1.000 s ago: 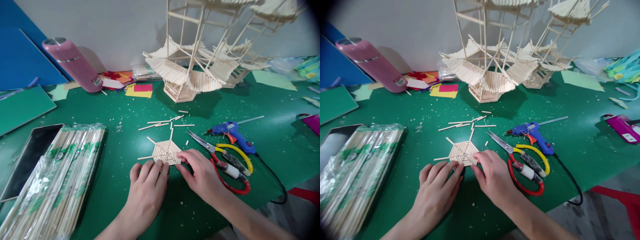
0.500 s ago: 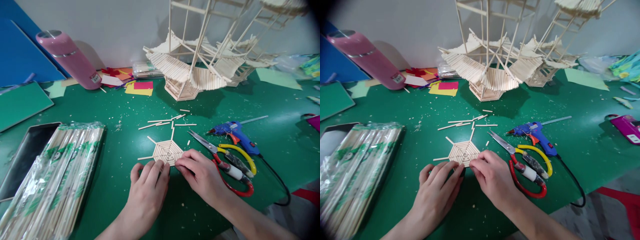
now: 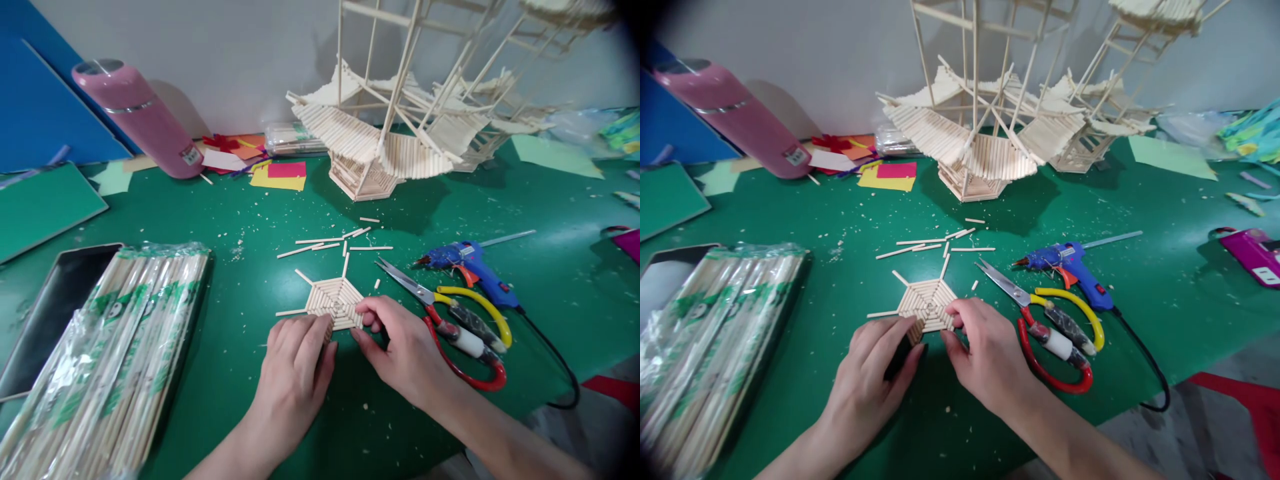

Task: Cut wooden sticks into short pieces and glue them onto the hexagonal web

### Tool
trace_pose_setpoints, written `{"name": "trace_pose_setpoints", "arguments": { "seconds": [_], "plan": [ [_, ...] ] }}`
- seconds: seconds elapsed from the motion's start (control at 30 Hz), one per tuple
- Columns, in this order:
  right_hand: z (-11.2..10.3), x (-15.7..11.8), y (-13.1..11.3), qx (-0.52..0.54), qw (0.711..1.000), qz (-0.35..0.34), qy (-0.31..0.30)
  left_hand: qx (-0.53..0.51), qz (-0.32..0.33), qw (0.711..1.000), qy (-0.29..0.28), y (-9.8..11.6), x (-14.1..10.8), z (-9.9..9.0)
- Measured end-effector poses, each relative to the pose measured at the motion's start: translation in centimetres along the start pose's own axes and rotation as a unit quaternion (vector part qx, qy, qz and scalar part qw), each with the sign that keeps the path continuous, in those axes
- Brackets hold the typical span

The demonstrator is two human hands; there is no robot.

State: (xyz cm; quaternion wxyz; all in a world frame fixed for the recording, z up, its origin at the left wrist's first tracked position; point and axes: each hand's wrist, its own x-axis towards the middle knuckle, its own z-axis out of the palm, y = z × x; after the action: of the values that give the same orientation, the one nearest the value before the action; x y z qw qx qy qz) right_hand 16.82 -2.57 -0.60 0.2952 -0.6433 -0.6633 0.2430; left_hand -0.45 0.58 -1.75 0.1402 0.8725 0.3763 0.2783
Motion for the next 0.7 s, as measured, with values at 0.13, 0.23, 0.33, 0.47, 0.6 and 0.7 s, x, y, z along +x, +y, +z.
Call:
{"name": "trace_pose_setpoints", "arguments": {
  "seconds": [0.13, 0.23, 0.33, 0.47, 0.6, 0.7],
  "plan": [
    [0.1, -0.2, 0.1, -0.001, 1.000, -0.011, 0.008, 0.024, 0.004, 1.000, -0.006, 0.1, 0.6, 0.2],
    [0.1, -0.2, 0.2, -0.010, 1.000, -0.017, 0.013, 0.034, 0.004, 0.999, -0.018, 0.1, 1.0, 0.4],
    [0.0, -0.1, 0.3, -0.013, 1.000, -0.018, 0.012, 0.027, 0.002, 0.999, -0.022, 0.0, 1.3, 0.4],
    [-0.2, 0.1, 0.3, -0.019, 1.000, -0.008, -0.001, -0.003, -0.005, 1.000, -0.019, -0.2, 1.5, 0.5],
    [-0.3, 0.3, 0.1, -0.025, 1.000, 0.004, -0.011, -0.017, -0.025, 0.999, -0.015, -0.2, 1.7, 0.4],
    [-0.3, 0.3, -0.1, -0.029, 1.000, 0.005, -0.004, -0.016, -0.031, 0.999, -0.004, 0.0, 1.7, 0.4]
  ]
}}
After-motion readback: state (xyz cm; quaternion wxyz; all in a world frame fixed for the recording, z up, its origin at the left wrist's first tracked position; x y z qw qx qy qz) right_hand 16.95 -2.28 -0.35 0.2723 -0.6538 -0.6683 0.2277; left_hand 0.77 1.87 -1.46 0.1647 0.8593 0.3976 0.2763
